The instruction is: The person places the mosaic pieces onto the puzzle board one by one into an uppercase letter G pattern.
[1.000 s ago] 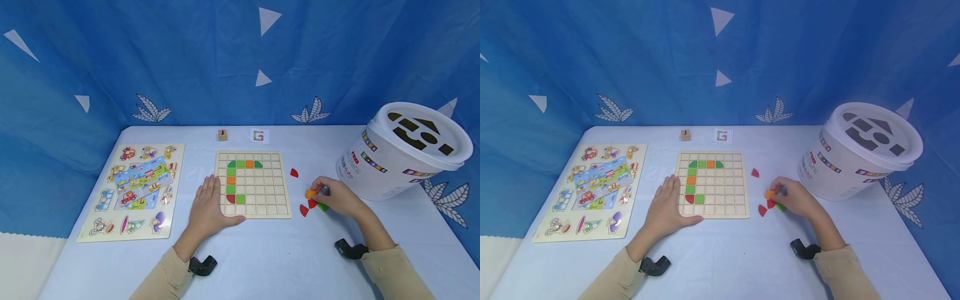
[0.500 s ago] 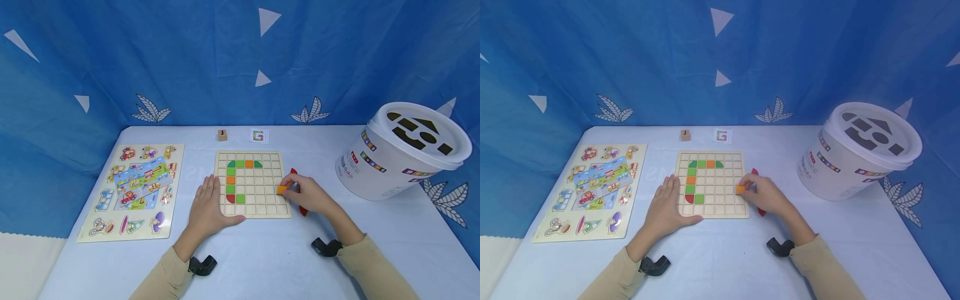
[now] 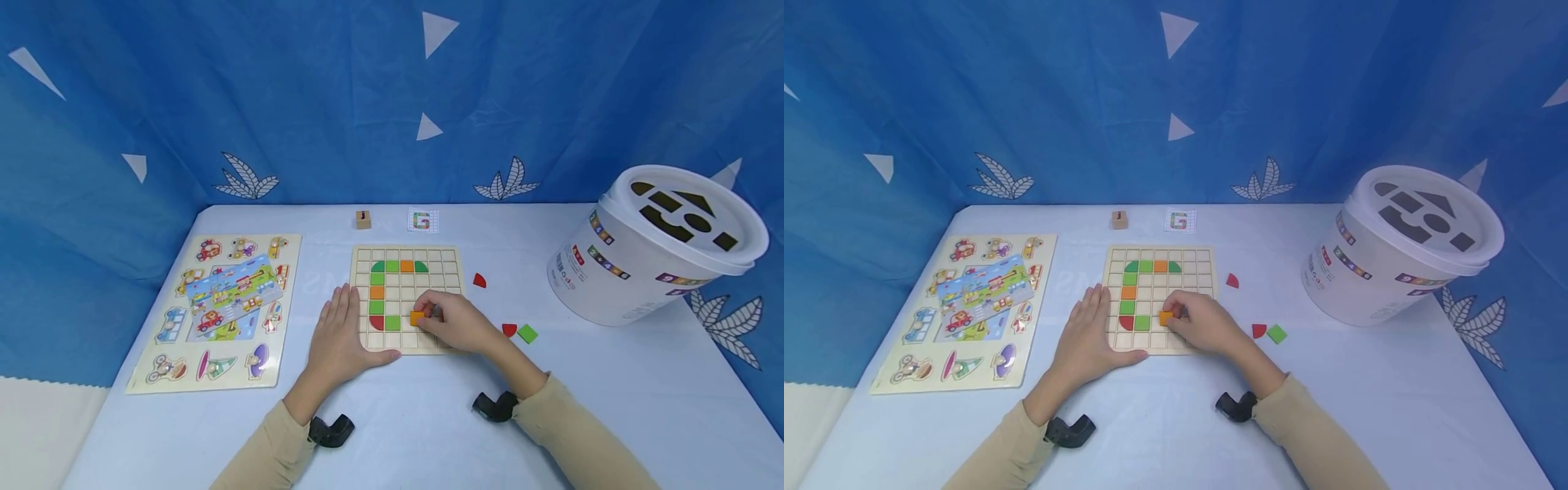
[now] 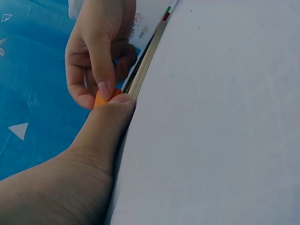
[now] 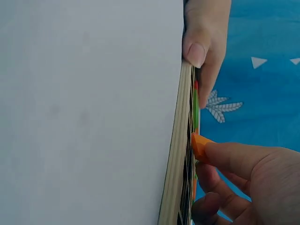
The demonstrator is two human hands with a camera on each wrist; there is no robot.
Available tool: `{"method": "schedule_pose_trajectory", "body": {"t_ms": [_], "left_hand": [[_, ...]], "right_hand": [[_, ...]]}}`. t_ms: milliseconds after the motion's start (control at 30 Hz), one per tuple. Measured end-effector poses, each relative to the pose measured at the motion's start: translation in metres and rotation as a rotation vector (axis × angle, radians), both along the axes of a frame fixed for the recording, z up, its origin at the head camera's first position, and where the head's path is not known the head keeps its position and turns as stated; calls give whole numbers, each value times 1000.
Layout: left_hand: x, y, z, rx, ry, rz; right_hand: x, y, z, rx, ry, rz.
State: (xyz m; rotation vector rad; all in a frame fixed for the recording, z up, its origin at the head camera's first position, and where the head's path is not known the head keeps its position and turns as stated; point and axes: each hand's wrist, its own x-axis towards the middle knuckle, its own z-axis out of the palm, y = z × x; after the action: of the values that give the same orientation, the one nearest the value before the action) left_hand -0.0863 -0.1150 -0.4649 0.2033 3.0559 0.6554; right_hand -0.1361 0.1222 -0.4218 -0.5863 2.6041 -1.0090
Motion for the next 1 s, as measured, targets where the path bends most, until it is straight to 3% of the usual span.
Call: {"method": "schedule_pose_trajectory", "body": {"t_ms": [533, 900, 1000], "left_hand": [[-1, 0, 0, 1, 2, 7], [0, 0, 0, -1, -2, 5], [0, 0, 0, 2, -4, 6]], "right_hand": [[4, -16, -3, 102, 99, 11], [6, -9, 2, 112, 136, 109], [7, -4, 4, 78, 111, 150]]}}
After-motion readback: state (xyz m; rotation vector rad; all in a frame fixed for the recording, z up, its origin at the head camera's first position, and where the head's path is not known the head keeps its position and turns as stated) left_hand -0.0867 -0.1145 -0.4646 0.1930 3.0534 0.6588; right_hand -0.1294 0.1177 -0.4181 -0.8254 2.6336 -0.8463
